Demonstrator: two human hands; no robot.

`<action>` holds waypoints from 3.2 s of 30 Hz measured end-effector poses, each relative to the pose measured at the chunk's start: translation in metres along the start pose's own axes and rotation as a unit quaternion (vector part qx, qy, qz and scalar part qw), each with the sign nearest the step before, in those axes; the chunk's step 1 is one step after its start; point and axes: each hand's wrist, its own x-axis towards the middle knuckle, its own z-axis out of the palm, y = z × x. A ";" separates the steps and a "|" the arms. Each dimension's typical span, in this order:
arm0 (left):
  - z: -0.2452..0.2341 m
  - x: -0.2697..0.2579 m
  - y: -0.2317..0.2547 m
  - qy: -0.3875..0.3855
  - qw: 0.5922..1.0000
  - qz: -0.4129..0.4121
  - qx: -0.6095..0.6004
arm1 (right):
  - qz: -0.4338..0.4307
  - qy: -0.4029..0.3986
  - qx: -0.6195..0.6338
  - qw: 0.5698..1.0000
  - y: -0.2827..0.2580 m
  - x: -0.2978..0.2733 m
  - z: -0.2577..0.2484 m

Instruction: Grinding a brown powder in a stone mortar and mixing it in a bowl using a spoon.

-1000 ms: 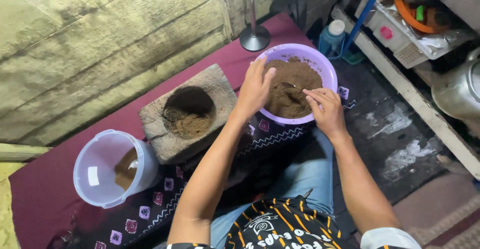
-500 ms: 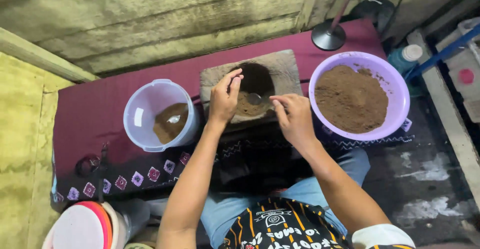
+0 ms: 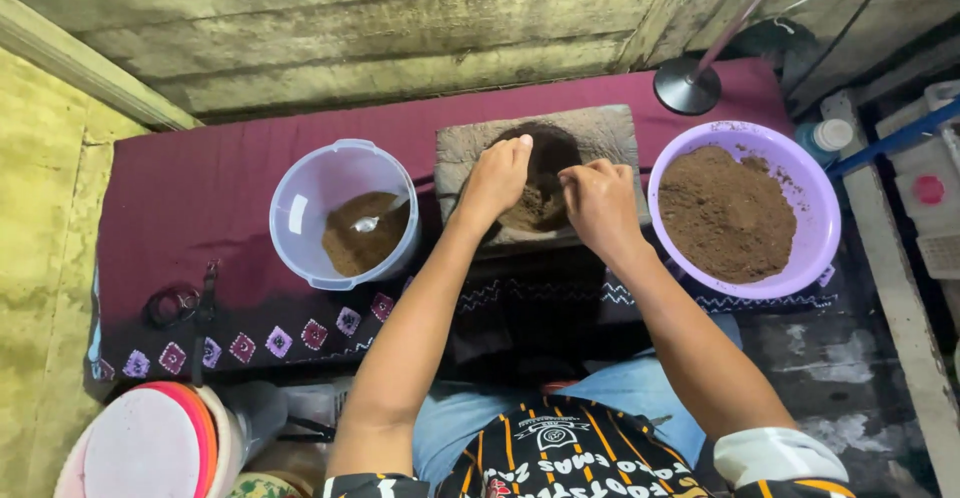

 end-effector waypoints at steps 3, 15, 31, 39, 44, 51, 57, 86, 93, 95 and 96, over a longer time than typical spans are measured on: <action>-0.014 -0.007 0.015 -0.016 0.998 -0.051 -0.016 | 0.062 -0.070 0.023 0.995 -0.003 -0.008 0.015; -0.031 -0.031 -0.004 0.053 0.996 0.018 -0.065 | 0.241 -0.099 0.266 0.928 -0.053 0.011 -0.058; 0.006 -0.009 -0.008 0.079 0.953 -0.163 -0.243 | 0.309 0.018 0.429 0.849 -0.015 0.001 -0.097; 0.062 0.016 0.010 -0.096 0.800 -0.222 -0.548 | 0.313 0.112 0.544 0.771 0.021 -0.018 -0.112; 0.116 0.031 0.064 -0.173 0.789 -0.224 -0.545 | 0.340 0.121 0.420 0.832 0.069 -0.048 -0.166; 0.175 0.030 0.182 -0.247 0.819 -0.203 -0.476 | 0.405 0.197 0.271 0.851 0.132 -0.118 -0.210; 0.292 0.082 0.103 -0.193 0.980 0.030 0.048 | 0.305 0.128 0.149 0.932 0.169 -0.187 -0.163; -0.015 -0.045 0.010 0.187 0.939 0.014 -0.289 | 0.018 -0.037 0.114 0.993 -0.007 0.006 -0.012; -0.020 -0.049 0.014 0.180 0.958 0.014 -0.223 | -0.169 -0.130 0.058 0.975 0.024 0.019 -0.013; -0.019 -0.046 0.010 0.172 0.963 0.009 -0.206 | -0.173 -0.135 0.051 0.974 0.017 0.020 -0.023; -0.018 -0.045 0.009 0.159 0.969 0.001 -0.188 | -0.172 -0.141 0.045 0.974 0.014 0.019 -0.028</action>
